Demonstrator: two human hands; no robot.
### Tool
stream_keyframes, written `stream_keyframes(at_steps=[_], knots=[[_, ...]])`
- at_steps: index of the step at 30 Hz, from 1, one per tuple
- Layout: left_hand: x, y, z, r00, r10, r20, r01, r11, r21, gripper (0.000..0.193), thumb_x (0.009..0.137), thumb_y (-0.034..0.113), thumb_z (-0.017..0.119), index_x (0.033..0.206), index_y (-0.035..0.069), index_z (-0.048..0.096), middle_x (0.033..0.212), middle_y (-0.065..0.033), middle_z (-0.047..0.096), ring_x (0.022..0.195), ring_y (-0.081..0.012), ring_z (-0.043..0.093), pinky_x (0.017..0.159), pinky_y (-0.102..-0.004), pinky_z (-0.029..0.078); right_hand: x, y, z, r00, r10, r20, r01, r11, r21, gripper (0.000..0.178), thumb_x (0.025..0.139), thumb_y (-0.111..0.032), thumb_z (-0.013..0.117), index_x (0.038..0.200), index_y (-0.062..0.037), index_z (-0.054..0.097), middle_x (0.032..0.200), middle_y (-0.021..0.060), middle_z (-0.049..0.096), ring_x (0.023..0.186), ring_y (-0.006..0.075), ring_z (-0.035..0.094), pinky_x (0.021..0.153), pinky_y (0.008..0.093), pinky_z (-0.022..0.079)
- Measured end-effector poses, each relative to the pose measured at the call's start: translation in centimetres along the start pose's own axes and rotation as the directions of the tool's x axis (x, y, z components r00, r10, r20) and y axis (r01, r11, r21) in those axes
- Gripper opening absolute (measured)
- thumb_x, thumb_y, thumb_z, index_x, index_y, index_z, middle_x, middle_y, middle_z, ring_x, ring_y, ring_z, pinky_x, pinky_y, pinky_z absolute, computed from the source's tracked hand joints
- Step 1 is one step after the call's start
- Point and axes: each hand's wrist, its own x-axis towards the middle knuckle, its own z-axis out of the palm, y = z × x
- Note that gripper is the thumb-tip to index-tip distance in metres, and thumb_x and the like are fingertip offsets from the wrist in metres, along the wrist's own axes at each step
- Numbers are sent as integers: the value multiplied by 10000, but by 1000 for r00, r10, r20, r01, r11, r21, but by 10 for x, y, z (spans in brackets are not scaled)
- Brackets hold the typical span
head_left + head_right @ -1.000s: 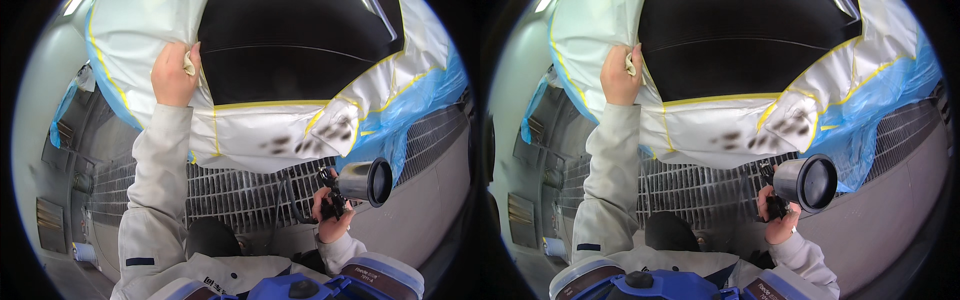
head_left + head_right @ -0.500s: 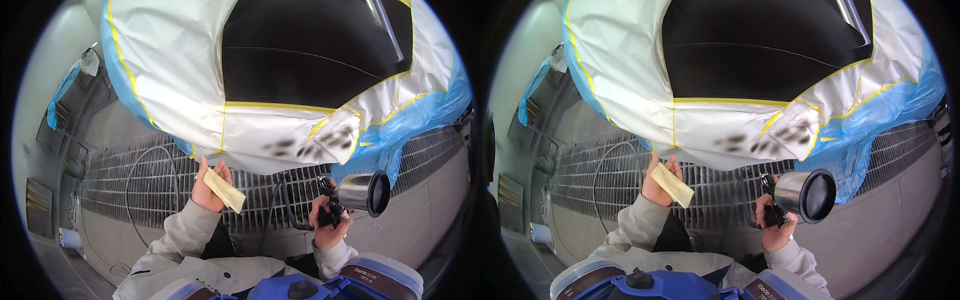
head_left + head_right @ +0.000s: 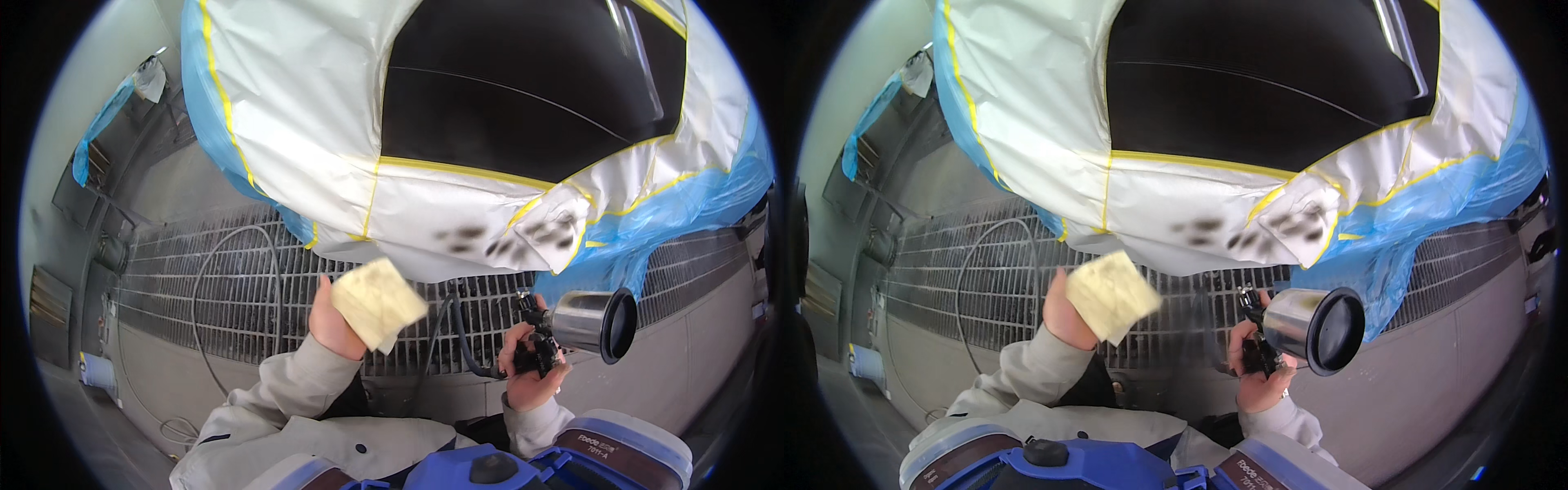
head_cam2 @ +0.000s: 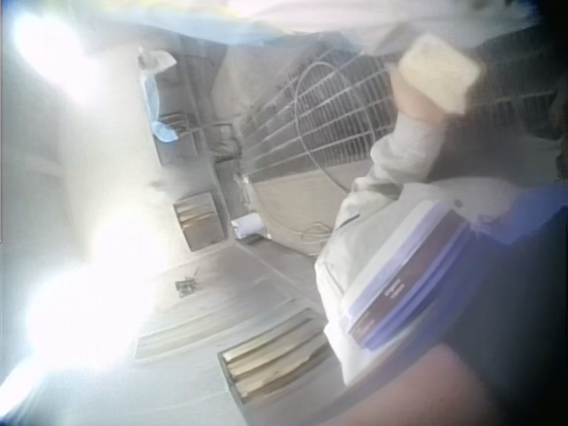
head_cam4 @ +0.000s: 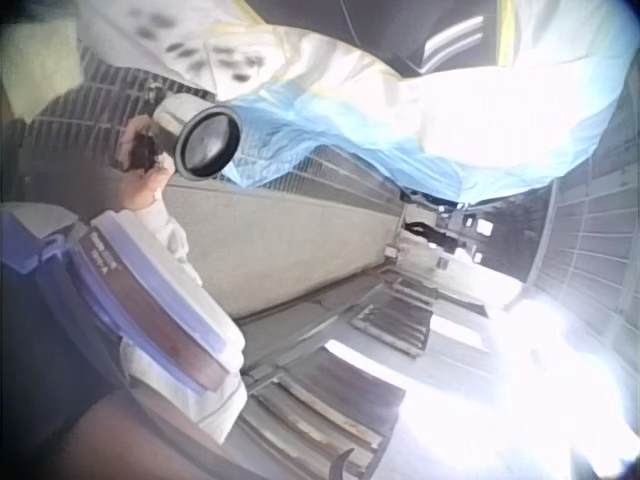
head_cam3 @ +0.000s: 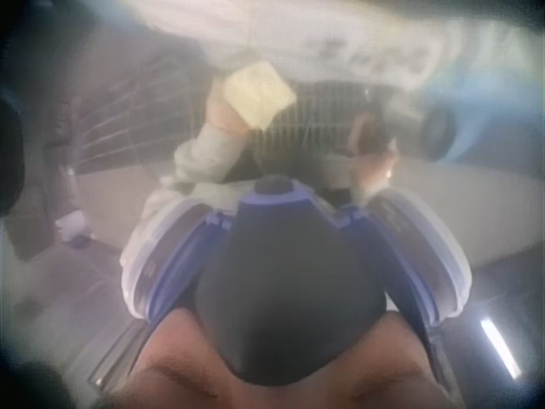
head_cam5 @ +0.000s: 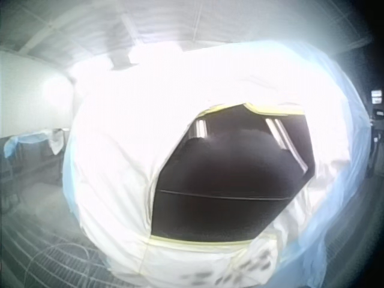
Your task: The person wipes the car's rear window area with a cloth, then uses a spray gun to apply a light coat of paint. They continue wiping the surface and apply yellow masking tape along the edges of the protective cover. The person then walks away from the car.
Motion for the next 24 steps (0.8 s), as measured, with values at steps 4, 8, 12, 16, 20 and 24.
stream_keyframes(at_steps=[4, 8, 12, 16, 20, 24], knots=[[13, 1, 84, 754, 648, 107, -657, 747, 105, 874, 1148, 694, 286, 1686, 12, 380, 1680, -174, 496, 1527, -365, 506, 1285, -523, 396, -2, 5, 6, 996, -81, -47, 80, 997, -11, 1320, 897, -997, 421, 1694, 52, 331, 741, 80, 602, 521, 117, 462, 488, 267, 348], [92, 21, 138, -21, 602, 798, -907, -347, 238, 783, 1130, 485, 480, 1703, -28, 332, 1753, -266, 352, 1622, -453, 345, 1330, -550, 283, -1, 9, 10, 997, -81, -17, 81, 997, 2, 1314, 885, -1011, 417, 1695, 23, 352, 718, 72, 609, 520, 111, 456, 491, 263, 326], [150, 8, 161, 213, 335, 918, -533, -748, 397, 837, 1014, 325, 678, 1699, -29, 350, 1783, -248, 307, 1663, -433, 274, 1337, -553, 252, 1, 12, 7, 999, -51, 3, 51, 998, -25, 1294, 887, -998, 438, 1699, 6, 352, 762, 71, 625, 526, 112, 461, 486, 269, 340], [178, 18, 193, 86, 396, 914, -383, -834, 397, 827, 1018, 332, 679, 1696, -22, 364, 1792, -227, 301, 1664, -409, 279, 1326, -548, 266, 0, 13, 4, 1000, -17, -20, 17, 1000, 6, 1264, 905, -968, 445, 1700, 10, 346, 795, 69, 637, 525, 111, 460, 488, 271, 349], [161, 13, 188, 142, 425, 894, -393, -804, 445, 844, 1009, 345, 681, 1687, -45, 363, 1788, -245, 298, 1661, -433, 269, 1321, -559, 268, 1, 13, 4, 999, 6, -51, -6, 1000, -2, 1266, 908, -964, 445, 1699, 20, 342, 798, 71, 637, 518, 112, 445, 493, 269, 344], [141, -4, 170, 380, 453, 806, -360, -731, 580, 847, 1002, 327, 685, 1666, -89, 364, 1765, -299, 306, 1655, -475, 260, 1322, -571, 264, 2, 16, 3, 999, -1, -36, 1, 1000, -27, 1321, 885, -1009, 424, 1692, 34, 347, 760, 63, 620, 518, 107, 438, 494, 267, 328]])
